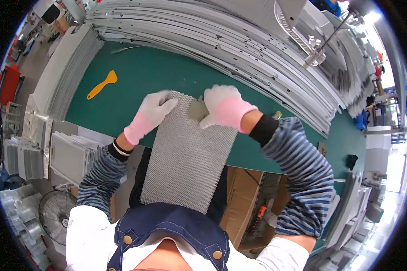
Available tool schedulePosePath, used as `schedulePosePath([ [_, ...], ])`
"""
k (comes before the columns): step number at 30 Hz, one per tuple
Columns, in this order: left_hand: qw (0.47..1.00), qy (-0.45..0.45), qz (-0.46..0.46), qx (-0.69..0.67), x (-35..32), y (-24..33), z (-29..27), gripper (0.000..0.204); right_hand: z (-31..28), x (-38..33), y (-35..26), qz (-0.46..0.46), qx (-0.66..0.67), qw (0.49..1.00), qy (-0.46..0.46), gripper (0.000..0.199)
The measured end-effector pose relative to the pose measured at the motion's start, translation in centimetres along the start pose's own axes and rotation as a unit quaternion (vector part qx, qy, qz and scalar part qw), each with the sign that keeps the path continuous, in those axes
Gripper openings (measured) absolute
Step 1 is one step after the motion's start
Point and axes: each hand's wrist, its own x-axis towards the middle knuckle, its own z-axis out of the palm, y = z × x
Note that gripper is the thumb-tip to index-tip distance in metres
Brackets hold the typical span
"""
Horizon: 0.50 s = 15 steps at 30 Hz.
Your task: The worker is assembling a metal mesh filter into a frame and using a pneumatic screwdriver to secure it.
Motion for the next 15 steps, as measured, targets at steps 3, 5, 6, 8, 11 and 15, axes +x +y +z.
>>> schedulePosePath([
  [3,0.833,0.35,0.27,0.333,-0.3,-1.4,-0.8,0.06,1.6,0.5,-1.0,-0.005,-0.177,0.979,0.098,0.082],
  [5,0.875,0.269,0.257,0.311,-1.3,-2.0,-0.2,0.076,4.5,0.8,-0.6,-0.031,-0.084,0.965,0.246,0.084],
  [6,0.865,0.187,0.259,0.386,-1.8,-1.9,1.0,0.076,5.6,1.2,-1.0,-0.011,-0.074,0.961,0.265,0.085],
  [8,0.84,0.1,0.242,0.475,-1.5,-4.0,3.1,0.077,7.5,2.0,0.0,-0.042,-0.062,0.946,0.316,0.087],
  [11,0.85,0.116,0.25,0.449,-2.1,-3.4,2.5,0.075,8.1,2.4,0.3,-0.083,-0.031,0.928,0.361,0.091],
  [15,0.855,0.111,0.275,0.425,-1.9,-3.7,2.3,0.076,7.3,2.1,1.1,-0.088,-0.001,0.934,0.347,0.085],
])
